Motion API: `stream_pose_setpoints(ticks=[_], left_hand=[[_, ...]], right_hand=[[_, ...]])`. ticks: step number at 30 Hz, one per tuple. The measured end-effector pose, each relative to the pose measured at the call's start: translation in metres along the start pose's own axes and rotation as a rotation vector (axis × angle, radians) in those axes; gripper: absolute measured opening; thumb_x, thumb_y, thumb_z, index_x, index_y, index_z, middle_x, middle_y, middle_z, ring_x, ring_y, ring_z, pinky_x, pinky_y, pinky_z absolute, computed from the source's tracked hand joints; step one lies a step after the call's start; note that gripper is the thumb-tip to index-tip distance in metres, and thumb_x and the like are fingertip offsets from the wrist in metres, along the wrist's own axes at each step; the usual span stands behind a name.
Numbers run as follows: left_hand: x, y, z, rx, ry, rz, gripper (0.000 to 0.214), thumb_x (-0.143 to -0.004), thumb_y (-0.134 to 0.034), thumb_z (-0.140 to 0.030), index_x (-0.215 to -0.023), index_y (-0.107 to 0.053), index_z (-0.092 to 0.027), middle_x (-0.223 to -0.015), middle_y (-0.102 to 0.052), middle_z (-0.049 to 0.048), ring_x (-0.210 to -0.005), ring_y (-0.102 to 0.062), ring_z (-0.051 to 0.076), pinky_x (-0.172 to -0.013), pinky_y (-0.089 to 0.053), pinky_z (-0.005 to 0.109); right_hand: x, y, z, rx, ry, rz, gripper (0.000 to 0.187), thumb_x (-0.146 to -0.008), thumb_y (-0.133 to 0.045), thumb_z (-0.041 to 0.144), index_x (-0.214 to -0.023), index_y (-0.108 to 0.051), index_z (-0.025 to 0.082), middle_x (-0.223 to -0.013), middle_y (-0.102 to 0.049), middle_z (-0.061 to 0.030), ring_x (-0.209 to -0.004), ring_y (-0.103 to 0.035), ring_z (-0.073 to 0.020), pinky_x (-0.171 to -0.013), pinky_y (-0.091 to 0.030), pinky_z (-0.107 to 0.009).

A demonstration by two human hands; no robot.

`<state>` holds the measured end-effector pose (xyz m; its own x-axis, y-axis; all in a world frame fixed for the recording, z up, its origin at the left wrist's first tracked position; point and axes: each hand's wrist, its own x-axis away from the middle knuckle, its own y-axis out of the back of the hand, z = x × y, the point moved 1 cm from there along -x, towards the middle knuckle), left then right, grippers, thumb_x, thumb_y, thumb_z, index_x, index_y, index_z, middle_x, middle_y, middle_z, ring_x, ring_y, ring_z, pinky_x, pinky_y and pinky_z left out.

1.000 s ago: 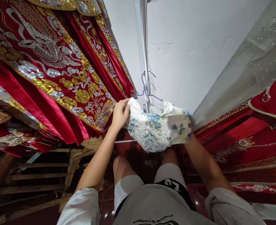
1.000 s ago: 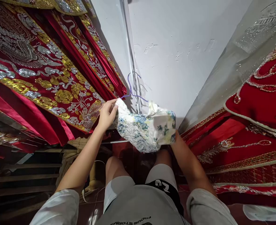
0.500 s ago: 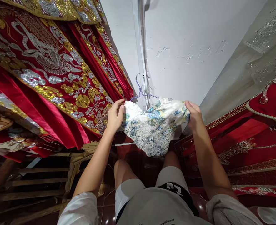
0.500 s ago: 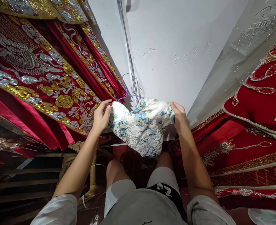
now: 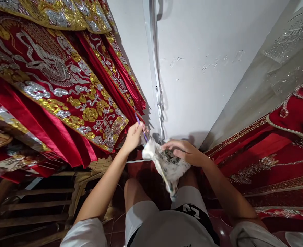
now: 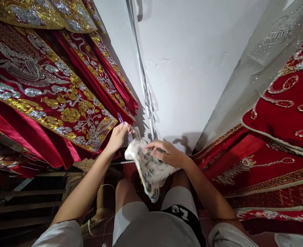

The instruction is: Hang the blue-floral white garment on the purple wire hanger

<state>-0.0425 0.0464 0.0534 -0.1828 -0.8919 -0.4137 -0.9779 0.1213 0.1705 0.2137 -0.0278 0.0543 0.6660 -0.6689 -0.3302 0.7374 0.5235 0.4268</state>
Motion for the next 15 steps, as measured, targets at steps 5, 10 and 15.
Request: stream_pose_setpoints(ticks=[5, 10, 15], left_hand=[[0.025, -0.032, -0.02, 0.199, 0.026, 0.292, 0.049, -0.094, -0.058, -0.062, -0.071, -0.052, -0.02, -0.067, -0.055, 0.0012, -0.077, -0.062, 0.02, -0.083, -0.051, 0.038], [0.015, -0.051, -0.042, 0.221, 0.084, 0.332, 0.055, -0.09, -0.055, -0.073, -0.073, -0.06, -0.021, -0.068, -0.062, 0.0064, -0.092, -0.07, 0.03, -0.089, -0.056, 0.047], [0.005, -0.016, -0.051, 0.2, 0.153, 0.296, 0.074, -0.091, -0.038, -0.081, -0.123, -0.069, -0.022, -0.116, -0.074, 0.0151, -0.118, -0.068, 0.033, -0.097, -0.057, 0.051]], right_hand=[[-0.026, -0.012, -0.054, 0.29, -0.057, -0.323, 0.052, -0.1, -0.052, 0.045, -0.148, -0.05, 0.027, -0.153, -0.052, -0.0111, -0.146, -0.043, -0.0288, -0.121, -0.033, -0.049], [-0.035, -0.019, -0.085, 0.254, -0.109, -0.461, 0.029, -0.096, -0.048, 0.04, -0.108, -0.07, 0.024, -0.108, -0.074, -0.0096, -0.101, -0.067, -0.026, -0.095, -0.051, -0.039], [-0.013, 0.03, -0.077, 0.413, -0.227, -0.733, 0.028, -0.091, -0.055, 0.046, -0.085, -0.071, 0.024, -0.075, -0.068, -0.0031, -0.074, -0.061, -0.0216, -0.069, -0.044, -0.029]])
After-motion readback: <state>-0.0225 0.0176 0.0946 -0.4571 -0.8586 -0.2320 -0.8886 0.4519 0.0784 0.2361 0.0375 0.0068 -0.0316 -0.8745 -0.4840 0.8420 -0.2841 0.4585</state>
